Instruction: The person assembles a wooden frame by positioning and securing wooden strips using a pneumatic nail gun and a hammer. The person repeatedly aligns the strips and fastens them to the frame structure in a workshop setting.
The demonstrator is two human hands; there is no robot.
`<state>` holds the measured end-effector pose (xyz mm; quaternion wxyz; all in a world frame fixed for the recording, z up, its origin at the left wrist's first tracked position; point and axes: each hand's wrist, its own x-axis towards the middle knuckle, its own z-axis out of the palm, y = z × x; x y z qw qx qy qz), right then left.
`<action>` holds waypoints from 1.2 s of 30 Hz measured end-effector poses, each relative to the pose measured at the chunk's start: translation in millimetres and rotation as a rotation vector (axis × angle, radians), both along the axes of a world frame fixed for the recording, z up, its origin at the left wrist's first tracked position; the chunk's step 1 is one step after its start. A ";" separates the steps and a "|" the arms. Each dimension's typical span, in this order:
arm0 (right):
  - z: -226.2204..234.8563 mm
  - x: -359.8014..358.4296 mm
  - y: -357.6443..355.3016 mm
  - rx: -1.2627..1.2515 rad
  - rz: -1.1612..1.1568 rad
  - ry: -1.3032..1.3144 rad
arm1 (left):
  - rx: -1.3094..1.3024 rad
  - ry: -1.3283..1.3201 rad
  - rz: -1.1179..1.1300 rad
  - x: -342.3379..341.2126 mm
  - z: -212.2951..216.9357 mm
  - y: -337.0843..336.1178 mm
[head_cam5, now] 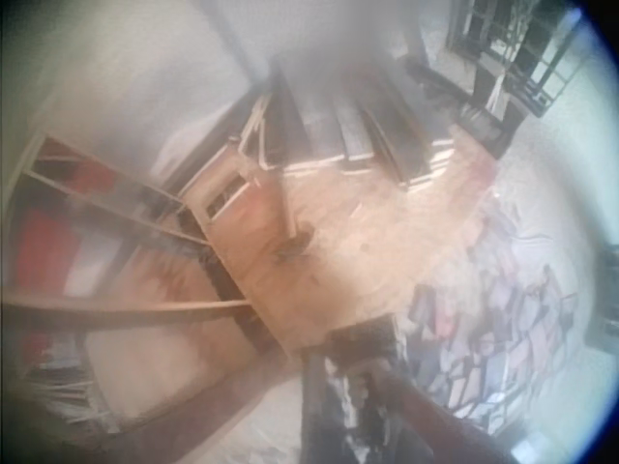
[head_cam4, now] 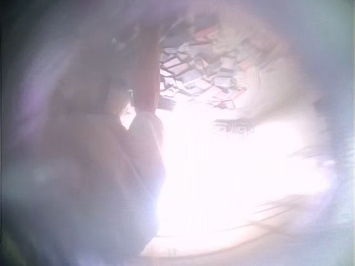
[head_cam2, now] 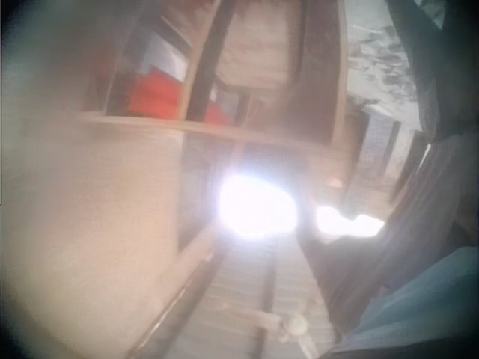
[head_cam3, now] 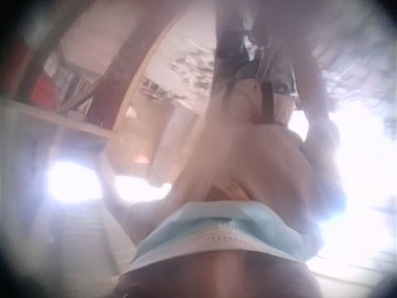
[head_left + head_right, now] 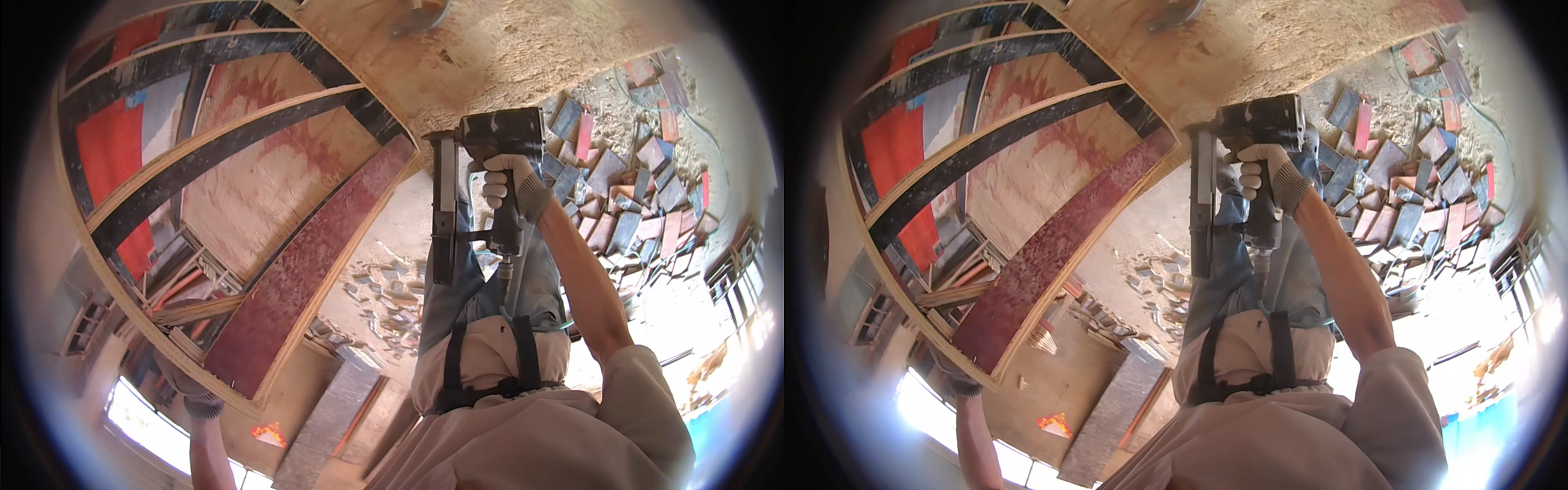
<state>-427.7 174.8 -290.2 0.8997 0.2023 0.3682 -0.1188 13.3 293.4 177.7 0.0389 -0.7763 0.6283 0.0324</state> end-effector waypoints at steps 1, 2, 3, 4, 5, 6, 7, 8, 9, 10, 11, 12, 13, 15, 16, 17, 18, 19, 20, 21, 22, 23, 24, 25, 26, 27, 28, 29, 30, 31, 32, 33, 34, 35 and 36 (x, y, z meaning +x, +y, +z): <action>-0.6 -1.7 10.9 -0.004 -0.056 -0.024 | 0.001 -0.025 -0.039 3.0 -1.4 -1.2; -1.3 -3.0 21.6 0.026 -0.100 0.028 | 0.003 -0.051 -0.087 6.6 -3.4 -2.5; -1.2 -3.4 33.0 0.037 -0.146 0.025 | 0.000 -0.086 -0.138 9.9 -5.1 -3.5; -1.7 -2.9 43.1 0.009 -0.187 -0.002 | -0.007 -0.134 -0.205 14.0 -7.4 -5.2; -1.5 -0.6 54.4 -0.009 -0.238 -0.025 | -0.013 -0.191 -0.280 17.8 -9.2 -6.6; -1.9 2.9 65.5 0.001 -0.281 -0.038 | -0.026 -0.251 -0.362 22.6 -11.3 -9.4; -1.7 7.8 77.1 -0.013 -0.326 -0.028 | -0.057 -0.183 -0.402 27.4 -12.8 -12.4; -2.2 13.3 88.2 -0.034 -0.395 -0.039 | -0.045 -0.261 -0.429 32.8 -14.1 -16.9; -3.9 21.8 100.2 -0.036 -0.450 -0.053 | -0.036 -0.219 -0.427 37.8 -15.3 -20.9; -4.8 31.8 113.6 0.000 -0.494 -0.027 | -0.011 -0.153 -0.437 43.0 -15.2 -26.6; -5.5 42.4 127.5 -0.040 -0.559 -0.037 | 0.035 0.004 -0.296 47.1 -15.6 -33.9; -10.5 57.2 137.6 -0.066 -0.626 -0.047 | 0.060 0.110 -0.224 49.7 -13.9 -39.4; -10.8 69.1 151.4 -0.085 -0.695 -0.073 | -0.001 0.200 -0.198 50.8 -17.2 -47.0; -14.1 98.5 180.8 -0.078 -0.799 -0.053 | -0.059 0.250 -0.214 45.0 -18.3 -56.5; -17.8 111.5 190.7 -0.077 -0.828 -0.068 | -0.079 0.360 -0.170 38.5 -20.1 -58.6; -18.8 120.1 200.2 -0.075 -0.857 -0.075 | -0.101 0.646 0.113 30.1 -20.6 -65.3; -20.2 128.6 211.9 -0.022 -0.878 -0.059 | -0.142 0.780 0.295 20.6 -22.7 -65.8; -22.7 137.8 217.8 0.006 -0.895 -0.104 | -0.151 0.805 0.353 11.1 -24.0 -67.6; -24.3 144.8 224.3 -0.077 -0.927 -0.143 | -0.121 0.846 0.284 2.7 -26.3 -68.9; -26.8 149.3 228.6 -0.119 -0.947 -0.146 | -0.062 0.910 0.214 -4.2 -27.4 -69.6; -28.1 153.8 232.3 -0.061 -0.942 -0.102 | -0.057 0.928 0.205 -8.9 -28.6 -70.7; -30.6 158.8 233.7 -0.109 -0.946 -0.117 | -0.009 0.902 0.086 -10.9 -28.6 -66.4; -31.8 162.0 234.5 -0.105 -0.939 -0.079 | -0.004 0.879 0.085 -11.2 -27.7 -67.9; -34.0 167.3 234.3 -0.105 -0.973 -0.124 | -0.021 0.863 0.074 -8.3 -27.2 -67.6; -35.3 170.6 233.5 -0.106 -0.965 -0.156 | 0.028 0.882 0.015 -3.7 -26.2 -67.8; -36.8 174.8 233.0 -0.087 -0.982 -0.140 | 0.082 0.934 0.032 1.7 -23.3 -74.0; -38.4 177.7 231.9 -0.068 -1.005 -0.171 | 0.209 1.014 0.003 7.7 -19.9 -81.3; -39.0 180.3 231.8 -0.128 -1.011 -0.191 | 0.377 1.153 -0.069 14.9 -17.3 -87.1; -39.9 182.3 231.7 -0.150 -1.011 -0.175 | 0.409 1.172 -0.005 22.0 -14.2 -93.4; -39.6 183.0 232.4 -0.172 -1.011 -0.158 | 0.482 1.257 0.013 29.5 -12.9 -98.9; -39.8 183.9 233.2 -0.171 -1.008 -0.154 | 0.516 1.305 0.025 37.1 -10.7 -102.2; -38.8 183.8 234.8 -0.164 -1.007 -0.148 | 0.550 1.351 0.038 44.0 -8.9 -105.2; -38.4 184.0 235.8 -0.156 -1.005 -0.145 | 0.548 1.357 0.046 51.0 -7.1 -106.6; -37.2 183.9 237.3 -0.148 -0.999 -0.120 | 0.515 1.318 0.040 56.9 -5.5 -109.0; -36.4 184.0 237.8 -0.140 -0.994 -0.096 | 0.526 1.327 0.054 62.4 -4.0 -110.6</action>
